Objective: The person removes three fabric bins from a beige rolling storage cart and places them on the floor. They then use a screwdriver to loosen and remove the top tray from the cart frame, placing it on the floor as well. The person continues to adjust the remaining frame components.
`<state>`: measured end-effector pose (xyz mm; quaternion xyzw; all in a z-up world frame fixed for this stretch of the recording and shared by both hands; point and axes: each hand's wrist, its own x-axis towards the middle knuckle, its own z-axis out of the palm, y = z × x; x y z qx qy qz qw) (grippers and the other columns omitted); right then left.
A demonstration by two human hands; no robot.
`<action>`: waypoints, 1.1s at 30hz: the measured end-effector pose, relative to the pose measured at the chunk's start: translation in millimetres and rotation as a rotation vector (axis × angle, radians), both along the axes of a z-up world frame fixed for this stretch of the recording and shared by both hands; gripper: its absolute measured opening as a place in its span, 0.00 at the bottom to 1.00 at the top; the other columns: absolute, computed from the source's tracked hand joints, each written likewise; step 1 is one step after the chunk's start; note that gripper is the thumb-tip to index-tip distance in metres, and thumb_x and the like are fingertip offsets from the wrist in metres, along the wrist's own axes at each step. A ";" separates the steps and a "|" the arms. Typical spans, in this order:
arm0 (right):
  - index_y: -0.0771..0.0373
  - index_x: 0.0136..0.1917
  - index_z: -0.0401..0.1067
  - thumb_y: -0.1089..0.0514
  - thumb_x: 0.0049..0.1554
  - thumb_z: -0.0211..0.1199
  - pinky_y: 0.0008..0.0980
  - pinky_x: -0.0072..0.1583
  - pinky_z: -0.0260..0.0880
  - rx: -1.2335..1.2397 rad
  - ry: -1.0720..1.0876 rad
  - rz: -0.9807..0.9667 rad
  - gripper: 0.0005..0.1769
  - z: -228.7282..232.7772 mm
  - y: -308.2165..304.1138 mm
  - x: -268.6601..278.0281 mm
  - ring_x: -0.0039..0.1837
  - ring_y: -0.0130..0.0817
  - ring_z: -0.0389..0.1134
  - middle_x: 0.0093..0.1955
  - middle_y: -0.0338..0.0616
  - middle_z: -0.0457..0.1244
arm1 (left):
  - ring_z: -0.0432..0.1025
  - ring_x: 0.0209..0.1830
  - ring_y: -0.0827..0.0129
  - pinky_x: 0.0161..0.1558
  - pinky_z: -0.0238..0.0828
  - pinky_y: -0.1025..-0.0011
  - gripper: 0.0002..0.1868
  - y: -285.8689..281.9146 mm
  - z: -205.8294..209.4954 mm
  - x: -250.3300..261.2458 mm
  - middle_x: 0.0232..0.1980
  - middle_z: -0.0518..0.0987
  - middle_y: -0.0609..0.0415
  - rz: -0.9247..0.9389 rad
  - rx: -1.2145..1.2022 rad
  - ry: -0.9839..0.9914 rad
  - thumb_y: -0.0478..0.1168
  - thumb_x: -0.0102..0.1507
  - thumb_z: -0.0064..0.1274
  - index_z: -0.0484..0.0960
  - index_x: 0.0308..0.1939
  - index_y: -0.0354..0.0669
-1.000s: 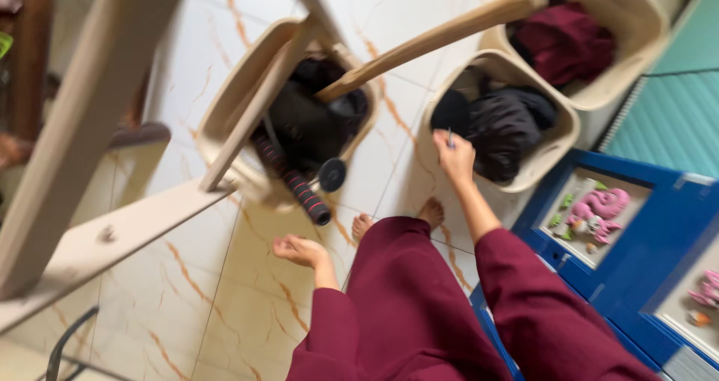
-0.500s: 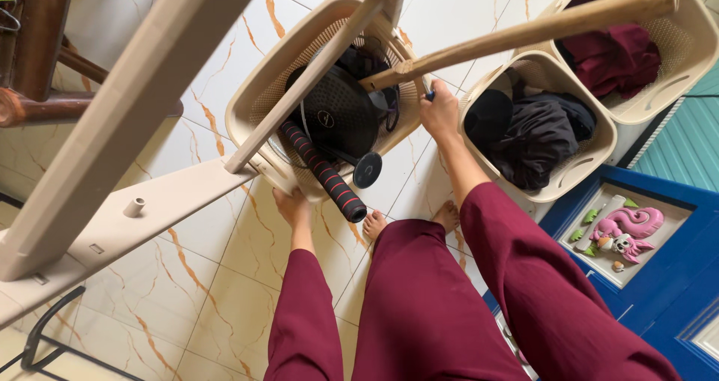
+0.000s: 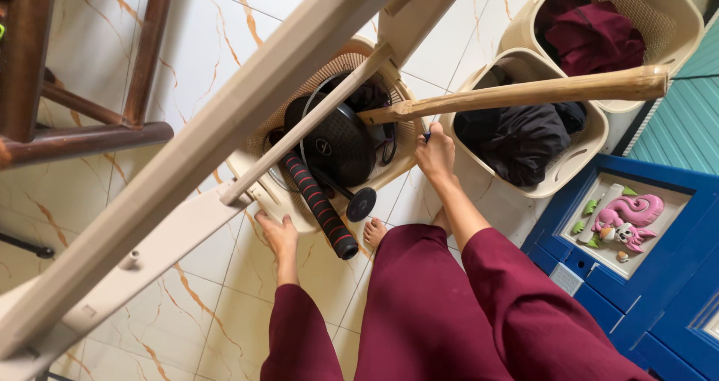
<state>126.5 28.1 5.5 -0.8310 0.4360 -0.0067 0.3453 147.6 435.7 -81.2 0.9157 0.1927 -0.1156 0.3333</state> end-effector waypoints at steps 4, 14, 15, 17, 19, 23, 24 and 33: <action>0.65 0.56 0.71 0.58 0.56 0.59 0.55 0.53 0.68 -0.067 0.034 0.001 0.16 2.8 -3.7 1.0 0.49 0.65 0.71 0.43 0.67 0.68 | 0.75 0.54 0.37 0.57 0.68 0.52 0.32 6.7 4.5 -13.3 0.52 0.79 0.30 -0.064 -0.012 -0.072 0.33 0.58 0.61 0.62 0.63 0.35; 0.60 0.53 0.72 0.55 0.57 0.61 0.57 0.50 0.68 -0.121 0.054 0.021 0.12 7.9 -19.1 -39.2 0.48 0.65 0.70 0.42 0.62 0.69 | 0.76 0.49 0.40 0.52 0.70 0.52 0.33 -19.4 13.5 -98.7 0.48 0.79 0.31 0.006 -0.102 0.025 0.38 0.59 0.57 0.60 0.64 0.34; 0.60 0.54 0.71 0.54 0.56 0.62 0.57 0.49 0.68 -0.114 0.047 0.021 0.14 8.1 -20.8 -42.9 0.48 0.64 0.70 0.42 0.61 0.69 | 0.76 0.49 0.39 0.52 0.70 0.51 0.33 -19.1 8.5 -99.3 0.48 0.79 0.31 -0.007 -0.089 0.017 0.38 0.59 0.58 0.61 0.64 0.34; 0.58 0.54 0.73 0.53 0.58 0.64 0.54 0.50 0.69 -0.163 0.065 0.048 0.13 9.0 -19.8 -49.1 0.48 0.60 0.71 0.43 0.57 0.70 | 0.76 0.49 0.38 0.52 0.70 0.51 0.32 -8.8 3.3 -95.8 0.48 0.79 0.30 -0.039 -0.054 0.005 0.40 0.59 0.60 0.63 0.62 0.33; 0.56 0.54 0.75 0.52 0.56 0.67 0.50 0.49 0.70 -0.207 -0.001 0.086 0.14 15.8 -24.2 -48.2 0.48 0.56 0.72 0.45 0.53 0.71 | 0.77 0.51 0.40 0.54 0.71 0.52 0.29 0.0 2.8 -76.7 0.49 0.81 0.32 -0.062 0.016 0.112 0.41 0.58 0.62 0.68 0.58 0.34; 0.54 0.54 0.77 0.52 0.50 0.73 0.43 0.50 0.72 -0.296 -0.256 0.222 0.18 33.9 -44.9 -28.5 0.50 0.50 0.73 0.49 0.49 0.71 | 0.77 0.55 0.42 0.59 0.70 0.53 0.25 8.0 18.2 -20.7 0.53 0.83 0.35 -0.048 0.164 0.334 0.49 0.61 0.63 0.76 0.54 0.36; 0.53 0.54 0.78 0.52 0.48 0.74 0.42 0.50 0.73 -0.319 -0.307 0.259 0.19 35.0 -50.3 -22.6 0.51 0.50 0.73 0.50 0.48 0.70 | 0.76 0.55 0.41 0.59 0.69 0.53 0.27 7.5 23.5 -8.7 0.53 0.83 0.35 -0.063 0.149 0.291 0.47 0.60 0.64 0.74 0.56 0.36; 0.57 0.53 0.79 0.58 0.52 0.65 0.47 0.54 0.72 -0.069 -0.008 0.250 0.14 -8.0 -57.1 -12.0 0.52 0.54 0.72 0.48 0.53 0.71 | 0.73 0.56 0.35 0.60 0.67 0.52 0.36 0.3 24.3 24.2 0.55 0.78 0.28 -0.201 0.141 0.211 0.39 0.54 0.64 0.65 0.62 0.32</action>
